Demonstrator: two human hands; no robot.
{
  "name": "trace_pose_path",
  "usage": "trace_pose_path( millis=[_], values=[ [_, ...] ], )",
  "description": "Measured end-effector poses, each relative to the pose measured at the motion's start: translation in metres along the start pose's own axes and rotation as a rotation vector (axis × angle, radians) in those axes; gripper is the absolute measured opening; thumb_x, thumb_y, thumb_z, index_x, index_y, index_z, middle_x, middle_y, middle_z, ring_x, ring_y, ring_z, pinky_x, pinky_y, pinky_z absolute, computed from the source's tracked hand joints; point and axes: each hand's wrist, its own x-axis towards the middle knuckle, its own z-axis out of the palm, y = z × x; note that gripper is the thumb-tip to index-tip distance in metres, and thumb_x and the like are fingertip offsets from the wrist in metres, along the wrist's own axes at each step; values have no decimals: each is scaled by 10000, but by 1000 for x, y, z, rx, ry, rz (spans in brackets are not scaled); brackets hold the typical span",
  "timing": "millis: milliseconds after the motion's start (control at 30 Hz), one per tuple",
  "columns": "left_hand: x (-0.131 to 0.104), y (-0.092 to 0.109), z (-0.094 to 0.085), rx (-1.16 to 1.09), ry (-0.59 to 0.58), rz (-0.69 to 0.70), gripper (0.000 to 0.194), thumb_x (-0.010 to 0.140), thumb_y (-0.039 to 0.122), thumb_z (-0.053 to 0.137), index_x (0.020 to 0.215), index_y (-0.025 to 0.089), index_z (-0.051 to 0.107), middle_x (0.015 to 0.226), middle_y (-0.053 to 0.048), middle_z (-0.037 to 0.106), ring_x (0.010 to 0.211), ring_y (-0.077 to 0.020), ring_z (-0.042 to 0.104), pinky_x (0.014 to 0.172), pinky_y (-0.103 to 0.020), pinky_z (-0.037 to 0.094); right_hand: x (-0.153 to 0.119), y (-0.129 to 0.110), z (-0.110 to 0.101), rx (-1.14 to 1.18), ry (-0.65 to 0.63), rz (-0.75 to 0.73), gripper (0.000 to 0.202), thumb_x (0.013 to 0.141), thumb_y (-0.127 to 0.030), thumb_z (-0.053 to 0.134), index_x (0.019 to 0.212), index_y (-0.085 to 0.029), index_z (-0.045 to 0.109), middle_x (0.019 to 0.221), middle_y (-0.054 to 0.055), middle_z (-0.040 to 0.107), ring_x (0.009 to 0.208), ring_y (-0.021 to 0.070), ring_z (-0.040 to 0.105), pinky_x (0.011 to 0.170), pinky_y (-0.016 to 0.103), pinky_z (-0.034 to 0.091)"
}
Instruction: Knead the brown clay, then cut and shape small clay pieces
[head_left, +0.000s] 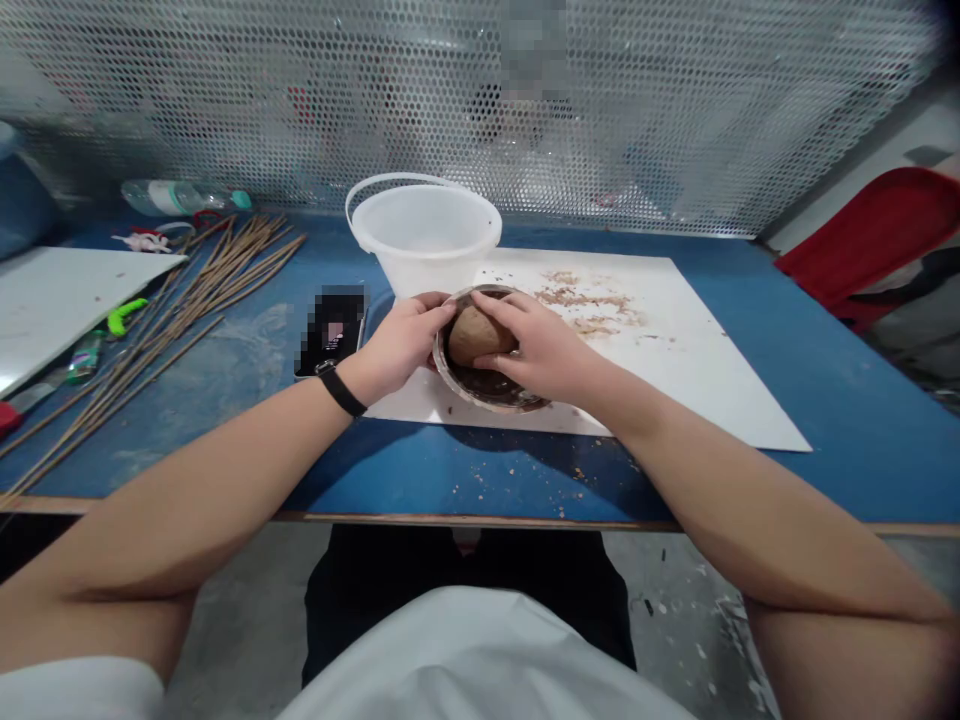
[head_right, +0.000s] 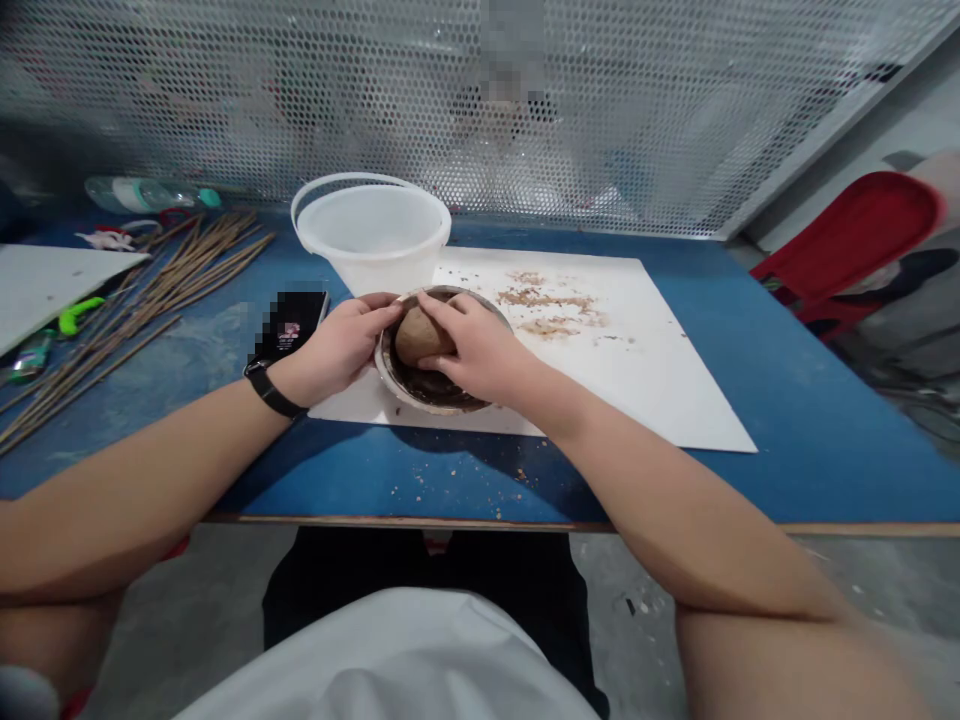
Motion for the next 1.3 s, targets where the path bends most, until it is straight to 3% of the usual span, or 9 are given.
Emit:
trace_pose_path(
  millis=[167, 267, 400, 667, 867, 967, 1033, 1133, 1300],
  values=[
    [-2, 2, -1, 19, 16, 32, 177, 1028, 210, 650, 1109, 139, 790, 764, -35, 727, 568, -134, 619, 609, -259, 534, -8, 13, -23, 202, 152, 11, 746, 787, -344, 911, 1497, -226, 715, 1398, 155, 740, 1344, 420, 675, 1239, 670, 493],
    [0, -1, -4, -4, 46, 21, 141, 1016, 202, 673, 1048, 143, 796, 736, -34, 710, 611, -136, 631, 635, -250, 535, -8, 13, -34, 669, 270, 123, 660, 741, -391, 956, 1358, -275, 752, 1363, 80, 771, 1320, 371, 703, 1212, 632, 539],
    [5, -5, -8, 14, 93, 25, 142, 1036, 243, 696, 986, 149, 790, 708, -39, 693, 651, -146, 660, 639, -247, 541, -6, 12, -38, 1296, 223, 215, 477, 820, -533, 912, 1204, -291, 767, 1289, 26, 797, 1344, 297, 707, 1184, 519, 602],
    [-1, 6, 2, 27, 180, -133, 176, 1049, 181, 666, 883, 142, 708, 646, -14, 657, 487, -105, 557, 484, -214, 449, 5, 28, -28, 1443, 402, 319, 465, 749, -588, 963, 1053, -280, 791, 1172, 8, 819, 1297, 260, 722, 1071, 426, 662],
    [0, 14, 14, 35, 190, -188, 149, 1037, 178, 686, 893, 143, 684, 638, -15, 658, 490, -112, 581, 506, -223, 512, 13, 41, -35, 1395, 510, 358, 328, 820, -503, 913, 990, -271, 756, 1154, 21, 803, 1224, 247, 742, 999, 419, 689],
    [4, 15, 20, 45, 194, -201, 111, 985, 169, 743, 892, 142, 690, 635, -12, 657, 496, -122, 604, 513, -234, 550, 13, 48, -38, 1285, 556, 297, 491, 748, -613, 927, 1019, -263, 714, 1176, 55, 790, 1157, 264, 742, 936, 441, 687],
    [6, 16, 24, 46, 193, -201, 97, 968, 152, 738, 887, 150, 684, 617, 2, 642, 485, -118, 592, 535, -247, 584, 12, 51, -40, 1021, 546, 233, 624, 626, -591, 994, 1068, -260, 704, 1172, 58, 787, 1124, 282, 733, 942, 467, 665],
    [6, 16, 30, 43, 152, -234, 102, 937, 95, 679, 852, 151, 673, 578, -3, 628, 464, -129, 586, 568, -296, 632, 7, 49, -42, 478, 378, 148, 722, 560, -431, 1039, 1174, -227, 719, 1181, 84, 795, 1130, 333, 727, 1032, 529, 600],
    [-2, 15, 41, 24, 15, -320, 166, 896, 77, 628, 748, 132, 678, 512, -71, 624, 465, -200, 645, 608, -397, 680, 3, 30, -30, -13, 57, 195, 619, 718, -338, 980, 1247, -190, 696, 1235, 158, 782, 1160, 384, 716, 980, 509, 573]
  ],
)
